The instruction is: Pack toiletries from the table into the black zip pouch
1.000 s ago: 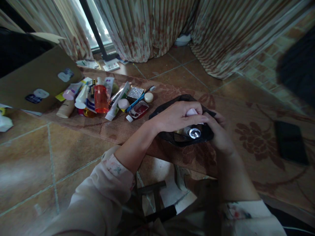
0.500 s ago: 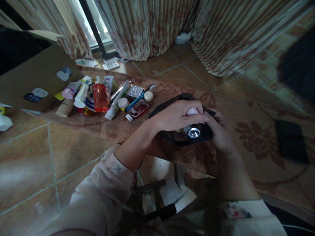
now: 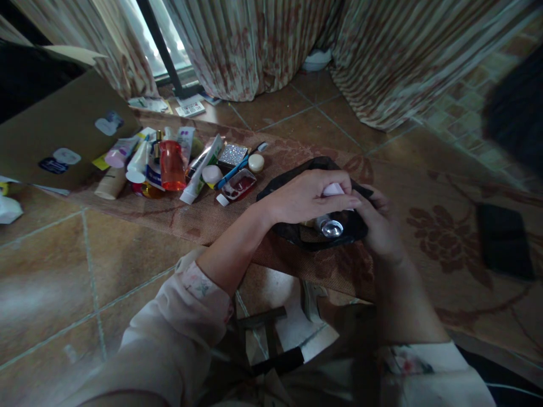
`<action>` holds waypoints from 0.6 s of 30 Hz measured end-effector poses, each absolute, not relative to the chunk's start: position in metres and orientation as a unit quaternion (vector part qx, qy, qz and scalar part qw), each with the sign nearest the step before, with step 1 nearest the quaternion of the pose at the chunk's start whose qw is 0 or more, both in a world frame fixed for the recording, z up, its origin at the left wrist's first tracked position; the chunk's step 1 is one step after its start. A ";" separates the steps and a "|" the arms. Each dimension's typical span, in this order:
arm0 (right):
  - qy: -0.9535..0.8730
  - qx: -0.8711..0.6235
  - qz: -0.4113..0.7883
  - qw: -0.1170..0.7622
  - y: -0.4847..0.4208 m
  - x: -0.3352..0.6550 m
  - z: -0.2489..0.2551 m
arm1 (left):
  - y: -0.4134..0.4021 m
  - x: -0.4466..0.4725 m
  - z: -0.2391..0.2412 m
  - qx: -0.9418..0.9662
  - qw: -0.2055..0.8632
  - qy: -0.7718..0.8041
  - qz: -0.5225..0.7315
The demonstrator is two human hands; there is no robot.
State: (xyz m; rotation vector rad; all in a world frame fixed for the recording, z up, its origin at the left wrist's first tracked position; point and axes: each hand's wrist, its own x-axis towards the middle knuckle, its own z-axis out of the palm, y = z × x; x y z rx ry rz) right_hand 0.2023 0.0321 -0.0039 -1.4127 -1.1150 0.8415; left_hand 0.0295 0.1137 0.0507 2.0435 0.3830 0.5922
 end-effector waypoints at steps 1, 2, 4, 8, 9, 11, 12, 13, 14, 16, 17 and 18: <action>-0.472 -0.596 0.354 0.544 0.032 0.202 -0.004 | 0.114 0.030 0.051 0.834 0.471 0.157 0.241; -0.474 -0.598 0.352 0.542 0.032 0.203 -0.004 | 0.114 0.030 0.051 0.834 0.472 0.159 0.239; -0.478 -0.599 0.344 0.542 0.032 0.203 -0.005 | 0.114 0.030 0.051 0.833 0.473 0.159 0.237; -0.477 -0.599 0.343 0.543 0.032 0.203 -0.005 | 0.114 0.030 0.050 0.833 0.476 0.154 0.238; -0.476 -0.600 0.346 0.542 0.032 0.203 -0.005 | 0.114 0.030 0.050 0.832 0.475 0.154 0.240; -0.472 -0.601 0.349 0.542 0.032 0.202 -0.004 | 0.114 0.030 0.051 0.833 0.473 0.152 0.244; -0.471 -0.601 0.350 0.542 0.032 0.202 -0.004 | 0.114 0.030 0.051 0.834 0.471 0.150 0.246; -0.472 -0.600 0.350 0.543 0.032 0.202 -0.003 | 0.114 0.030 0.051 0.834 0.470 0.149 0.247; -0.473 -0.598 0.349 0.544 0.032 0.202 -0.003 | 0.114 0.030 0.051 0.835 0.468 0.149 0.247; -0.477 -0.595 0.350 0.543 0.032 0.202 -0.003 | 0.113 0.029 0.051 0.837 0.465 0.152 0.244; -0.478 -0.595 0.349 0.544 0.032 0.202 -0.003 | 0.113 0.029 0.051 0.838 0.464 0.153 0.242; -0.478 -0.595 0.348 0.545 0.032 0.202 -0.003 | 0.113 0.029 0.051 0.839 0.463 0.154 0.241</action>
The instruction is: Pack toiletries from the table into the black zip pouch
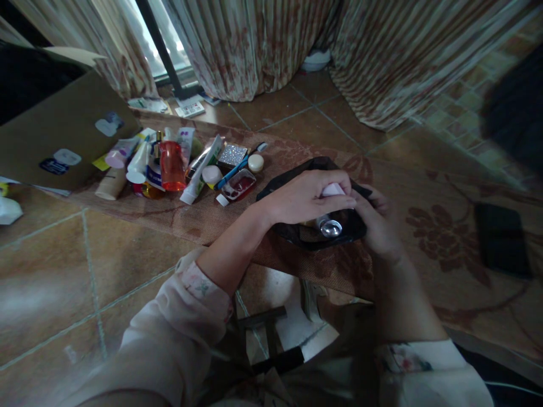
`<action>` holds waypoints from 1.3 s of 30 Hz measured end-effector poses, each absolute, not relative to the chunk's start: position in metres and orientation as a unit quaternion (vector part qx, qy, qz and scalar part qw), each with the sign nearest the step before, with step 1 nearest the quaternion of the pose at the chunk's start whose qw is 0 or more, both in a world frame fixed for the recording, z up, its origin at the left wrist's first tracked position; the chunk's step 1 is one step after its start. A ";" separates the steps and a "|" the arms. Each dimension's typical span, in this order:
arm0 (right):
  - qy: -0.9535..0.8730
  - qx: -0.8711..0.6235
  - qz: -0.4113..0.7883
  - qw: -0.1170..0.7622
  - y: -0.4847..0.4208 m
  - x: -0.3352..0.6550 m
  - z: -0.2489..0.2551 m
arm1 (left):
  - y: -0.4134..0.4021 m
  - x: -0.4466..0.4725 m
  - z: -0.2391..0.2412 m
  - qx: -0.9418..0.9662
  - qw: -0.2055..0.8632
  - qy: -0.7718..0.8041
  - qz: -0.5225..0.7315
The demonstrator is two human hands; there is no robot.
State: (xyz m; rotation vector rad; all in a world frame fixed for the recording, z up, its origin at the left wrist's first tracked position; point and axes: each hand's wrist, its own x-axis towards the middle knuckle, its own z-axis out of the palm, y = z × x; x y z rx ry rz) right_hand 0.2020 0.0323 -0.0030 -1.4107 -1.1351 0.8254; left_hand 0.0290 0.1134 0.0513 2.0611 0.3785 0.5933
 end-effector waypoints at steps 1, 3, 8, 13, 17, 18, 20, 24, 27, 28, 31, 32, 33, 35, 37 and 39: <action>-0.478 -0.595 0.347 0.545 0.032 0.202 -0.003 | 0.113 0.029 0.051 0.839 0.463 0.154 0.241; -0.478 -0.595 0.345 0.546 0.033 0.202 -0.004 | 0.113 0.028 0.051 0.839 0.461 0.154 0.242; -0.471 -0.593 0.354 0.550 0.032 0.203 -0.005 | 0.113 0.027 0.050 0.838 0.457 0.150 0.257; -0.464 -0.592 0.357 0.555 0.032 0.203 -0.005 | 0.115 0.024 0.049 0.834 0.462 0.147 0.264; -0.447 -0.599 0.364 0.556 0.032 0.202 -0.004 | 0.117 0.019 0.048 0.828 0.470 0.144 0.272; -0.443 -0.598 0.370 0.556 0.032 0.201 -0.003 | 0.118 0.018 0.049 0.825 0.472 0.148 0.273; -0.438 -0.593 0.382 0.558 0.032 0.199 -0.001 | 0.119 0.015 0.050 0.818 0.479 0.157 0.277; -0.436 -0.590 0.383 0.562 0.032 0.197 0.002 | 0.121 0.009 0.055 0.804 0.483 0.189 0.291; -0.430 -0.593 0.388 0.560 0.033 0.196 0.003 | 0.124 0.003 0.058 0.800 0.463 0.221 0.312; -0.426 -0.593 0.391 0.560 0.033 0.196 0.003 | 0.125 0.000 0.058 0.798 0.454 0.230 0.322; -0.417 -0.594 0.399 0.561 0.035 0.196 0.004 | 0.128 -0.006 0.057 0.787 0.429 0.262 0.357; -0.416 -0.593 0.399 0.562 0.035 0.195 0.004 | 0.129 -0.008 0.057 0.779 0.425 0.273 0.371; -0.416 -0.592 0.399 0.563 0.036 0.195 0.005 | 0.130 -0.010 0.056 0.770 0.425 0.283 0.383; -0.415 -0.588 0.401 0.566 0.035 0.195 0.007 | 0.131 -0.014 0.055 0.752 0.430 0.300 0.398; -0.410 -0.585 0.406 0.570 0.035 0.194 0.009 | 0.133 -0.018 0.056 0.742 0.434 0.316 0.401; -0.404 -0.582 0.415 0.571 0.035 0.194 0.010 | 0.135 -0.023 0.058 0.742 0.425 0.331 0.399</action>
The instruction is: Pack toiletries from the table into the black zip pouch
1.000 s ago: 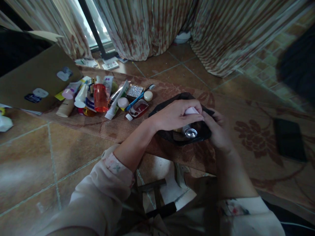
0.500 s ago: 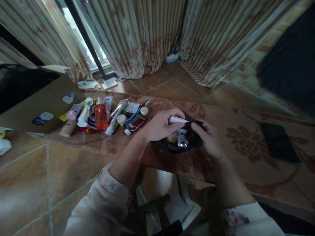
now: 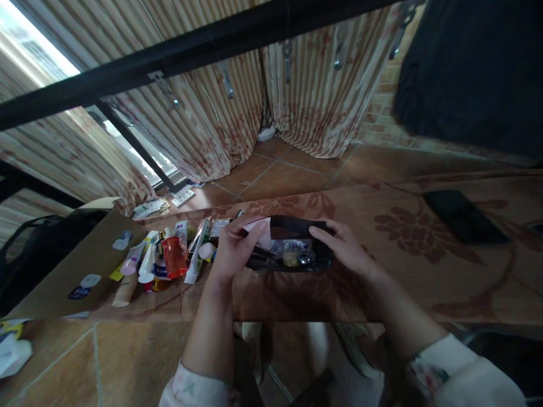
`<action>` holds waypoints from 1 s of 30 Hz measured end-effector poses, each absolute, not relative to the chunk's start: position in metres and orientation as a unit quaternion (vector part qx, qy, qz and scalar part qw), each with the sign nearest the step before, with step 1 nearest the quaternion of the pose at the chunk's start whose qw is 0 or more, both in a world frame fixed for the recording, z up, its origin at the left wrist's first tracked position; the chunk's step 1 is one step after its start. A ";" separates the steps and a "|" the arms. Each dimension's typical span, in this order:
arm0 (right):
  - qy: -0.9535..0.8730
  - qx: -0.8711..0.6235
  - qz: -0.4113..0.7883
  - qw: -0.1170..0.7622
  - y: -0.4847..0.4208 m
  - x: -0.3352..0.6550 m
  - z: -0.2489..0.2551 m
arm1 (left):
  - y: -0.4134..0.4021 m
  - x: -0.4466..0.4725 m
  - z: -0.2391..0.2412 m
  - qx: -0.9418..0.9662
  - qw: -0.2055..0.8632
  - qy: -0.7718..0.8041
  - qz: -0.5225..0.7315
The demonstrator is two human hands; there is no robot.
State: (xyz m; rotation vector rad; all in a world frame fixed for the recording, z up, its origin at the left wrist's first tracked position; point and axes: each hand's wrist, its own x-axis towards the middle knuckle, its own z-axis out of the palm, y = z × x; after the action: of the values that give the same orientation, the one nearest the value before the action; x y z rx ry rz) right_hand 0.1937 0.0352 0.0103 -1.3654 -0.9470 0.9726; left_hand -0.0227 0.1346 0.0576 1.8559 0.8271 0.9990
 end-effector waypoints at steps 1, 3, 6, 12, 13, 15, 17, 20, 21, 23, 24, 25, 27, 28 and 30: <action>-0.404 -0.580 0.418 0.571 0.035 0.194 0.011 | 0.136 -0.025 0.059 0.746 0.414 0.335 0.400; -0.410 -0.574 0.422 0.570 0.036 0.194 0.010 | 0.137 -0.029 0.062 0.755 0.384 0.339 0.410; -0.419 -0.572 0.419 0.567 0.037 0.196 0.009 | 0.140 -0.032 0.066 0.754 0.331 0.348 0.448; -0.420 -0.580 0.411 0.564 0.037 0.196 0.010 | 0.140 -0.028 0.060 0.645 0.387 0.424 0.504; -0.421 -0.581 0.409 0.564 0.037 0.196 0.011 | 0.140 -0.026 0.057 0.637 0.407 0.426 0.497; -0.423 -0.585 0.406 0.560 0.037 0.195 0.012 | 0.140 -0.024 0.052 0.650 0.436 0.417 0.462; -0.419 -0.590 0.406 0.558 0.037 0.195 0.012 | 0.141 -0.023 0.047 0.688 0.453 0.395 0.406; -0.413 -0.590 0.410 0.560 0.038 0.196 0.010 | 0.140 -0.024 0.045 0.740 0.464 0.370 0.316; -0.413 -0.586 0.412 0.562 0.038 0.196 0.009 | 0.140 -0.025 0.045 0.758 0.452 0.370 0.291; -0.414 -0.579 0.417 0.566 0.038 0.196 0.008 | 0.140 -0.026 0.046 0.793 0.408 0.376 0.252; -0.414 -0.576 0.418 0.567 0.038 0.196 0.008 | 0.139 -0.026 0.047 0.810 0.382 0.379 0.235; -0.413 -0.575 0.420 0.568 0.038 0.196 0.007 | 0.139 -0.025 0.047 0.825 0.354 0.380 0.220; -0.413 -0.576 0.420 0.567 0.038 0.196 0.007 | 0.138 -0.022 0.046 0.851 0.299 0.385 0.196; -0.415 -0.578 0.417 0.566 0.038 0.197 0.007 | 0.137 -0.020 0.045 0.861 0.266 0.391 0.188; -0.415 -0.583 0.411 0.564 0.038 0.197 0.007 | 0.136 -0.016 0.043 0.872 0.203 0.405 0.187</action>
State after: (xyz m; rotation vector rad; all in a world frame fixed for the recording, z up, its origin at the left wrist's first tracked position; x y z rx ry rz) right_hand 0.1970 0.0376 0.0071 -1.3715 -0.9764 0.9681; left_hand -0.0160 0.1357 0.0430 2.4322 1.1289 0.5231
